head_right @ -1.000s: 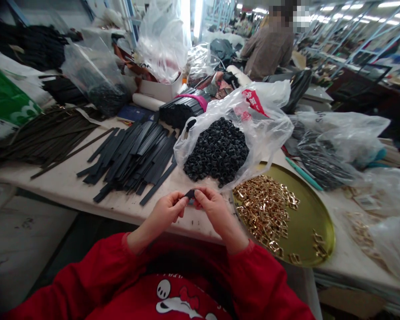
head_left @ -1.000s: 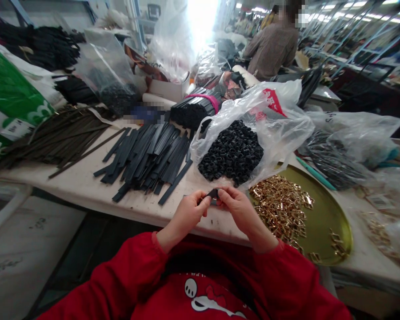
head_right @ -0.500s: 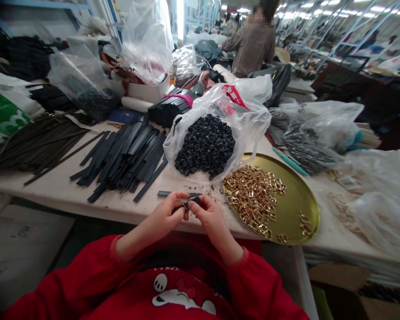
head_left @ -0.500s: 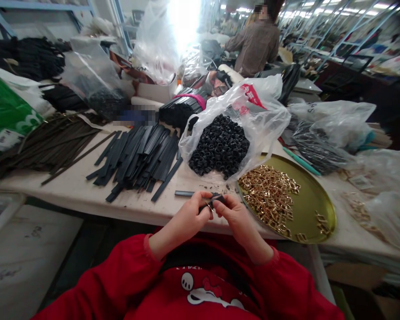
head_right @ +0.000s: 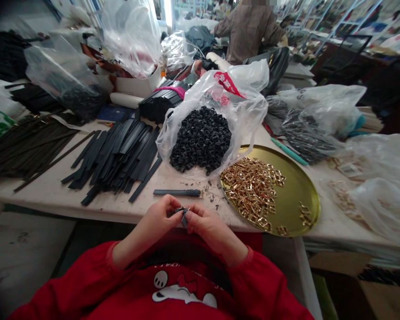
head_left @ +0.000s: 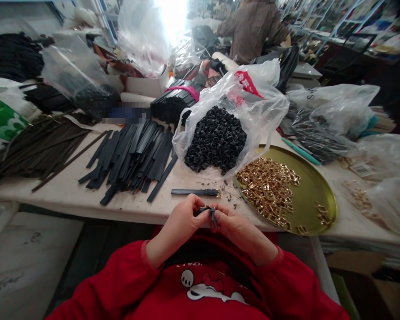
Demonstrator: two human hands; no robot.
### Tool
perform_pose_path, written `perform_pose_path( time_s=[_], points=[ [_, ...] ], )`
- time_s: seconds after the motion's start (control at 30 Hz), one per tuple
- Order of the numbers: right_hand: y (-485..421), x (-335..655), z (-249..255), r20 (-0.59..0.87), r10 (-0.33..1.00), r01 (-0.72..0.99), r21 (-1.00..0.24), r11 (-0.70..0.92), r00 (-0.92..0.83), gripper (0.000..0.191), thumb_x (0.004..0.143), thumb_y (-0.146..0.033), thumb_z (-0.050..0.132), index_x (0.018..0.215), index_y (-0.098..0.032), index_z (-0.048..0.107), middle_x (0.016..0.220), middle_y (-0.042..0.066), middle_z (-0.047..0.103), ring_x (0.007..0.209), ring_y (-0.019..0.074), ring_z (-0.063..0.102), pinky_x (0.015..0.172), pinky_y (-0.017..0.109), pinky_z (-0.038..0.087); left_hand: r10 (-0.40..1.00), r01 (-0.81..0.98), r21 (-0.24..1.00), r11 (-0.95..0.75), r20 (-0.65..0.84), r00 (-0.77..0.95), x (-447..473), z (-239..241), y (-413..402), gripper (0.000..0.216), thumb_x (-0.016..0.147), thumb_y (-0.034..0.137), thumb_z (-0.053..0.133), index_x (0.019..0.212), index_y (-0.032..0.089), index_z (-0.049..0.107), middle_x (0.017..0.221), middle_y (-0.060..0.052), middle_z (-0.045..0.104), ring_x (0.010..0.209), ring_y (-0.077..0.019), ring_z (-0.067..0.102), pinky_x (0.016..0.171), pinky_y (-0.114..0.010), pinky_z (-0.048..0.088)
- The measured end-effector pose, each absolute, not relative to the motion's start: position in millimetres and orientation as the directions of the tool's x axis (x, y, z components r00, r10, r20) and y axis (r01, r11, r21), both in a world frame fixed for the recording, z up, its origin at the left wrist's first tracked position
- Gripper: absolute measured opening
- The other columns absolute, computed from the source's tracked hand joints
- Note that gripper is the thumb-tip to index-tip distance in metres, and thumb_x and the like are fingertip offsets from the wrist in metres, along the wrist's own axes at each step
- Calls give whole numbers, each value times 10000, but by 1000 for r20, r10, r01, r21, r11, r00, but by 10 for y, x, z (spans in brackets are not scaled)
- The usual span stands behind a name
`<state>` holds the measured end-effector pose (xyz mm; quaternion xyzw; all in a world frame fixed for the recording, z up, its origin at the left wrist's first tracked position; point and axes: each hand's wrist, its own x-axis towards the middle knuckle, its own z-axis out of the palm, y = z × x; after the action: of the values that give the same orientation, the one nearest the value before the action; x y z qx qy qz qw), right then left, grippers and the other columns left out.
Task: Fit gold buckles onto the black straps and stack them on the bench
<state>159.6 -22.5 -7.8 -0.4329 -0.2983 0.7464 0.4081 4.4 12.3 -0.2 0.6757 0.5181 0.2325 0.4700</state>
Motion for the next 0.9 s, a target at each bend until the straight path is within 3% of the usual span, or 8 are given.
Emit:
perform_pose_path(
  time_s=[0.13,0.3,0.43,0.53,0.63,0.73,0.9],
  points=[
    [-231,1565,-105,-401,873,-394,-781,-485,-278,362,593,-402,749,751,-189,503,688,-37,513,620,100,463,595,221,380,907,491,871,-9,-199,370,40,-4,148,183,745,319,568,837,161,555,758,-31,648,698,-167,601,617,-268,457],
    [-223,1555,-153,-377,914,-340,-848,-406,-151,387,606,-420,729,644,-198,414,628,-48,484,594,106,454,583,236,392,845,333,938,94,-252,472,10,23,119,239,760,323,569,918,147,604,885,-54,669,802,-171,600,707,-275,472],
    [-207,1536,-175,-304,952,-201,-934,-296,13,360,672,-416,664,641,-205,374,570,-67,430,528,90,415,523,220,365,799,260,936,237,-340,496,-16,51,72,220,763,287,554,927,146,595,821,-24,650,678,-122,570,613,-233,456],
    [-218,1528,-146,-239,962,-90,-969,-228,131,287,684,-390,627,762,-219,410,605,-72,449,506,92,435,484,215,361,747,176,915,364,-399,532,-34,59,40,233,747,296,582,926,146,582,782,-1,627,608,-87,544,578,-208,439],
    [-274,1555,-101,-164,984,109,-979,-170,68,192,727,-342,560,841,-214,475,606,-61,476,498,98,447,470,216,354,700,92,880,467,-431,569,-28,33,3,249,729,297,609,917,137,579,782,-6,631,622,-85,563,605,-215,447],
    [-355,1616,-72,-113,992,300,-950,-91,-59,93,760,-290,517,786,-202,524,577,-49,490,499,101,449,472,218,345,666,64,840,538,-470,580,4,3,-40,224,696,236,629,890,137,575,720,12,630,595,-80,573,600,-211,447],
    [-439,1718,-48,-71,974,461,-886,37,-214,69,776,-232,512,787,-197,571,618,-29,545,552,112,473,508,224,356,608,122,817,564,-510,609,3,10,-103,206,693,178,616,886,131,564,608,32,613,543,-75,575,561,-190,432]
  ],
)
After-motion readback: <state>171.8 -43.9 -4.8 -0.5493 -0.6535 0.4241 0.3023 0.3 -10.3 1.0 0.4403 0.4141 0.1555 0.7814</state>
